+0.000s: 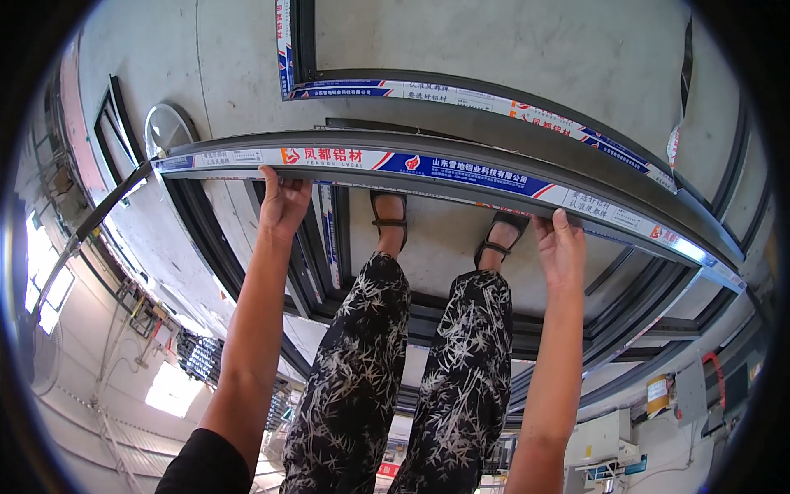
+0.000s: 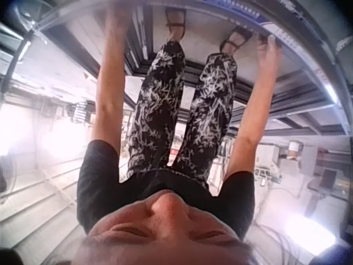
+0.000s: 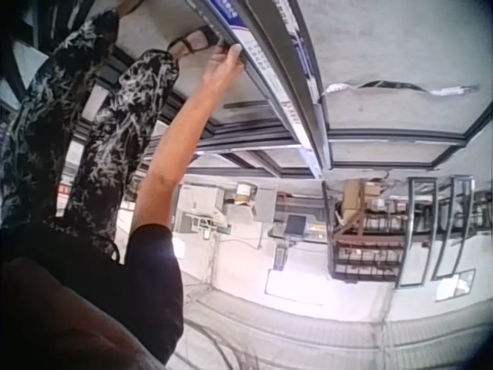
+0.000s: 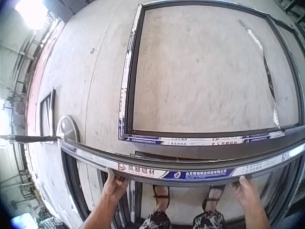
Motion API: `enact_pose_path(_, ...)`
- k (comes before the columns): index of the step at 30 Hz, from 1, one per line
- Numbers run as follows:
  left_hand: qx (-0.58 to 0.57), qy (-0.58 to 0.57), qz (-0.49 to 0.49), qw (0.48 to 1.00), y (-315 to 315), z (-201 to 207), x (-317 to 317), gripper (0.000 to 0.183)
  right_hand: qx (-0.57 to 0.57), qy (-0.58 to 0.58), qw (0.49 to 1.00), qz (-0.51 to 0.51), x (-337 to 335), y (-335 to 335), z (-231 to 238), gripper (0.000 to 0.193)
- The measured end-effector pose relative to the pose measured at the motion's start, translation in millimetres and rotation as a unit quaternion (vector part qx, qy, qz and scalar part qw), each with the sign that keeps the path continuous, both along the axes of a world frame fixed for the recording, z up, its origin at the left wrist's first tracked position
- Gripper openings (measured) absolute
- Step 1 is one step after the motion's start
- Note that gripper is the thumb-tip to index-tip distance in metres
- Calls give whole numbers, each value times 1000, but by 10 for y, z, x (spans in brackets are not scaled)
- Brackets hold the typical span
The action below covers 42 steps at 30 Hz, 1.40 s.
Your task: The person organizes multiple metal window or door frames on the floor, picking up and moving metal slats and arranging them within the frame structures.
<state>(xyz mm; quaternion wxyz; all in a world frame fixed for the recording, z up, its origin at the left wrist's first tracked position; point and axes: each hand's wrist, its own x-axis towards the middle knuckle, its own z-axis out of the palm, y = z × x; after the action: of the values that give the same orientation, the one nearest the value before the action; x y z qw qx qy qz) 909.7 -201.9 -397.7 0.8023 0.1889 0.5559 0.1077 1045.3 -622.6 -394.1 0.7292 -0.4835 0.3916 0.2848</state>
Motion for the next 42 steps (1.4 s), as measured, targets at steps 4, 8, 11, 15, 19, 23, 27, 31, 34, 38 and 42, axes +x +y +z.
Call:
enact_pose_path(4, -34, 8, 94, 995, -55, 37, 77, 64, 72, 32, 996, -32, 50, 6, 93, 40)
enact_pose_path(8, -51, -3, 93, 994, -57, 58, 101, 64, 77, 34, 990, -111, 60, -25, 65, 46)
enact_pose_path(11, -64, -3, 67, 996, -2, 134, 103, 62, 61, 37, 986, -154, 118, 121, 133, 48)
enact_pose_path(15, -96, -31, 19, 995, 266, 209, 2, 54, 66, 51, 981, -173, 123, 131, 171, 48)
enact_pose_path(19, -46, -26, -2, 999, 349, 101, -111, 47, 81, 30, 991, -99, 26, -79, 108, 42)
enact_pose_path(23, -13, -13, 26, 999, 265, 28, -106, 44, 49, -1, 997, -56, -80, -242, -95, 37)
enact_pose_path(27, 3, 11, 48, 999, 178, 95, -21, 45, 94, 0, 992, -79, -105, -207, -139, 40)
enact_pose_path(31, 20, 33, 41, 998, 223, 159, 12, 48, 55, 21, 994, -90, -65, -105, -106, 42)
enact_pose_path(34, 34, 42, 26, 998, 245, 171, 1, 51, 35, 37, 994, -100, -45, -23, -55, 42)
enact_pose_path(38, 26, 44, 24, 998, 209, 132, 64, 53, 3, 47, 992, -121, 23, 2, 13, 37)
enact_pose_path(42, 18, -42, -57, 997, 358, -121, -200, 45, 29, 36, 993, -104, 54, 53, 34, 29)
